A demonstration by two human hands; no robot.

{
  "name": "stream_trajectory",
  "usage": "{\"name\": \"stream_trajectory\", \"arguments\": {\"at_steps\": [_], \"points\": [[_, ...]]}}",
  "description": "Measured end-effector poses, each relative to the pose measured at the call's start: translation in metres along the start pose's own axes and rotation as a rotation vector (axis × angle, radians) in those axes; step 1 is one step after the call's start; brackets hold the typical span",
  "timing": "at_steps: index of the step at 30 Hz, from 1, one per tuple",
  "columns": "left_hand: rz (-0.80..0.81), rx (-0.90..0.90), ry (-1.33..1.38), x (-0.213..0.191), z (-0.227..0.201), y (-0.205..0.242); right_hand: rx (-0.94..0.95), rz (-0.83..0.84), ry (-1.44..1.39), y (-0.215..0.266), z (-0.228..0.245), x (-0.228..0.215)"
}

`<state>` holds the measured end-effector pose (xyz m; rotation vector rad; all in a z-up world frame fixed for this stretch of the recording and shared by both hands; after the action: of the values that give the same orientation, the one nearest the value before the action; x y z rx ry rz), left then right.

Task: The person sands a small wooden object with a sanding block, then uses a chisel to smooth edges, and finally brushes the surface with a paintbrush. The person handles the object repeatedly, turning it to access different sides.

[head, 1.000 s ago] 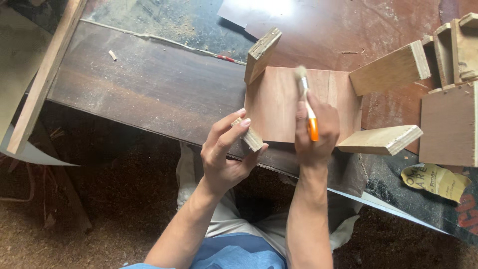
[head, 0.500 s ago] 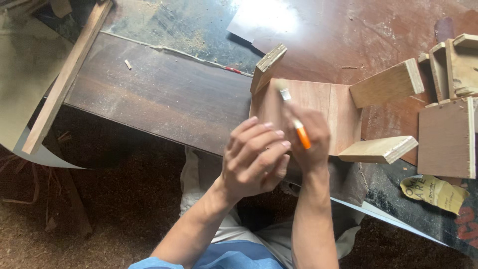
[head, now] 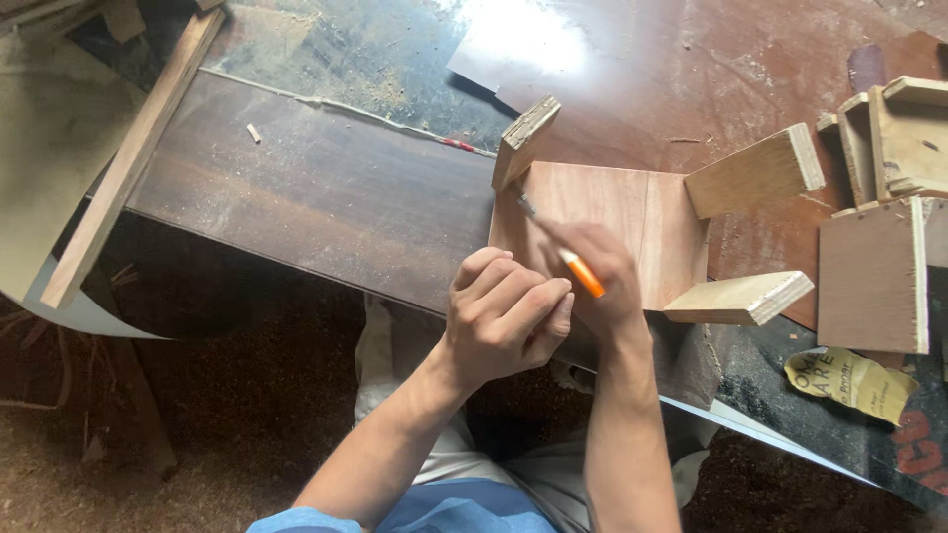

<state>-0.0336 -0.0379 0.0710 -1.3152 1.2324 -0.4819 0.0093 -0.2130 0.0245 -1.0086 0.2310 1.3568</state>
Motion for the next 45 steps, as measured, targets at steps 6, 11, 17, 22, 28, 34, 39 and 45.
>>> {"name": "stream_trajectory", "arguments": {"at_steps": [6, 11, 17, 22, 28, 34, 39, 45], "points": [[-0.003, 0.015, 0.003, -0.002, 0.0, 0.003, 0.139, -0.05, 0.106, 0.002, 0.001, 0.006], [-0.017, 0.016, -0.003, -0.002, -0.001, 0.003, 0.18, -0.068, 0.024, -0.004, -0.002, -0.004], [-0.042, 0.017, 0.013, 0.0, -0.001, 0.004, 0.127, -0.144, 0.099, 0.014, -0.001, -0.009], [-0.033, 0.029, 0.016, 0.0, 0.001, 0.0, 0.321, -0.401, 0.172, 0.017, 0.002, -0.01], [-0.03, 0.022, 0.012, 0.0, 0.0, 0.0, 0.376, -0.362, 0.207, 0.025, 0.004, -0.004], [0.019, 0.019, 0.028, -0.004, -0.002, -0.005, 0.237, -0.247, 0.141, 0.036, 0.002, 0.009], [0.228, 0.049, 0.153, -0.031, -0.003, -0.008, 0.293, -0.442, 0.19, 0.034, -0.005, -0.004], [0.418, 0.177, 0.258, -0.056, -0.026, -0.014, 0.342, -0.264, 0.107, 0.033, -0.002, -0.02]]}}
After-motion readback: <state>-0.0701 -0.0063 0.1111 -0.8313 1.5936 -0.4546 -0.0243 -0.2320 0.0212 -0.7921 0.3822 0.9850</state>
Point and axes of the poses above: each hand's wrist, its own y-axis away from the middle knuckle, its own x-axis out of the palm, z = x × y, the point moved 2 cm from there along -y, towards the middle knuckle, and after that the axes turned 14 degrees about x, right-handed, at the moved point
